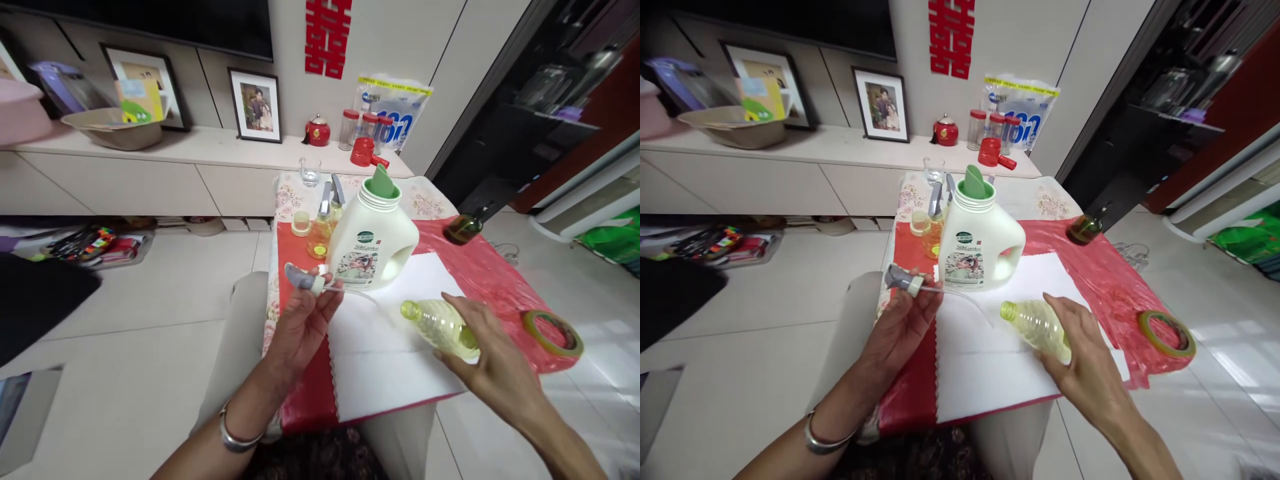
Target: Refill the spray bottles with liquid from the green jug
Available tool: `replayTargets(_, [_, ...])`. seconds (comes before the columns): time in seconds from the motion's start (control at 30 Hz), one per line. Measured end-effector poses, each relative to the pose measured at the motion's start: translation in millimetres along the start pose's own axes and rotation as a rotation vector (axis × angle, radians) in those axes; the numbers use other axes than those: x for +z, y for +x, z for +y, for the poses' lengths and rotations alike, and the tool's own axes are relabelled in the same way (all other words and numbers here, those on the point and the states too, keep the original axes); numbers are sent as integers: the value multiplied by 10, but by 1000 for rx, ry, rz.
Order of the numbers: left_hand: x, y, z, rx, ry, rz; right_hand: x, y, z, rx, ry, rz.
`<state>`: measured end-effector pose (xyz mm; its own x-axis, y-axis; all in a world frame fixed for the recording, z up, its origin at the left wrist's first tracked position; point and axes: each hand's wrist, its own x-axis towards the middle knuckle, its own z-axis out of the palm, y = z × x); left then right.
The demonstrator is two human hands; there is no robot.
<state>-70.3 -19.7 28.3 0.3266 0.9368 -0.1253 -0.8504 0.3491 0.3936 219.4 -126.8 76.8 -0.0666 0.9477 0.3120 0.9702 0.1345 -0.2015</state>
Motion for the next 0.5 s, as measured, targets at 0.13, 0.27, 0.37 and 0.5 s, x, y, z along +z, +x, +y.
replayTargets(0.13, [23,7,66,37,-19,16,230,-252,-23,62,28,-24])
replayTargets(0.27, [61,-13,22,22,-25,1,314,-293,-135,79,74,-26])
replayTargets(0.37, [72,-38,-39,10,1,-32,322,-266,-217,84,96,-31])
replayTargets(0.5, [55,-74,-141,-2,64,-42,301,-225,-338,51,129,-33])
